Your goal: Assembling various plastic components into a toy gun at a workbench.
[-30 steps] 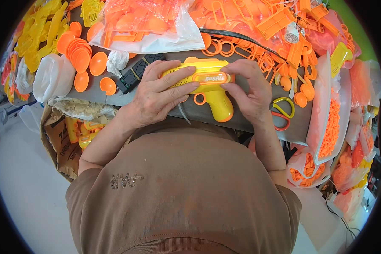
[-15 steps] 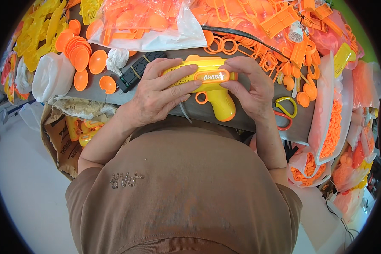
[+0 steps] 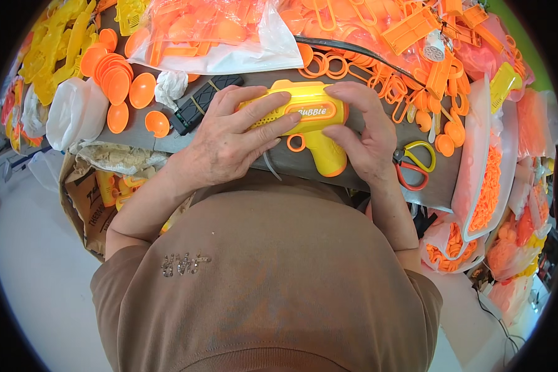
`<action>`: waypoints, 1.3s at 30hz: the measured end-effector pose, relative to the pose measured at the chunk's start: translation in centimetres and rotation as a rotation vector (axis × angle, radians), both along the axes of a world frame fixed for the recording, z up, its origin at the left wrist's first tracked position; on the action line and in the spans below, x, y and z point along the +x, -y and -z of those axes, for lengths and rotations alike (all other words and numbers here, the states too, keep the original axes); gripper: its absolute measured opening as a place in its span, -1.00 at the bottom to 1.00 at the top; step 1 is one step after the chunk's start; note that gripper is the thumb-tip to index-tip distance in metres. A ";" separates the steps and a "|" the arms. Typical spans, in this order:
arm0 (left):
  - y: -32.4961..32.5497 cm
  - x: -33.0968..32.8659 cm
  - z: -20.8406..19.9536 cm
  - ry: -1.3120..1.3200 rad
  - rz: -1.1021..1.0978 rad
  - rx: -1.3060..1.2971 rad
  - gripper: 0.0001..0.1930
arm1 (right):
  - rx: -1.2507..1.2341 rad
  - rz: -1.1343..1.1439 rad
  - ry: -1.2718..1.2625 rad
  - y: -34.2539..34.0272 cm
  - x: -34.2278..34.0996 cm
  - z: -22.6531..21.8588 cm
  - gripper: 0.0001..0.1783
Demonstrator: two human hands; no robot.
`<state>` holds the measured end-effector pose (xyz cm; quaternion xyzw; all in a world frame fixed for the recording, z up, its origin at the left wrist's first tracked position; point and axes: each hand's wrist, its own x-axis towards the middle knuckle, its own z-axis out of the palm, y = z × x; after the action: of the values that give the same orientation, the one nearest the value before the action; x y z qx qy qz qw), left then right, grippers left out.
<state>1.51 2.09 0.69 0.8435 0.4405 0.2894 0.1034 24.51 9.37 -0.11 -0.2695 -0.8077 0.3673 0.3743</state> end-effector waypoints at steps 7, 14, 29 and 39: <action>0.0 -0.1 0.2 -0.007 0.007 0.018 -0.50 | -0.675 0.033 -0.266 0.7 -1.5 0.5 -0.76; 0.2 0.2 0.4 0.022 -0.017 0.042 -0.54 | -0.885 -0.009 -0.441 1.0 -2.0 0.4 -0.79; 0.2 0.4 0.1 0.072 -0.069 0.026 -0.44 | -0.688 -0.027 -0.290 0.8 -2.0 1.0 -0.77; -1.4 0.9 -1.6 0.276 -0.121 -0.059 -0.30 | -0.548 -0.018 -0.146 0.7 -0.2 -1.3 -0.41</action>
<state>2.42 3.51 2.29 0.7641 0.4805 0.3955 0.1699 24.36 8.65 1.23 -0.3262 -0.6514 0.5938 0.3415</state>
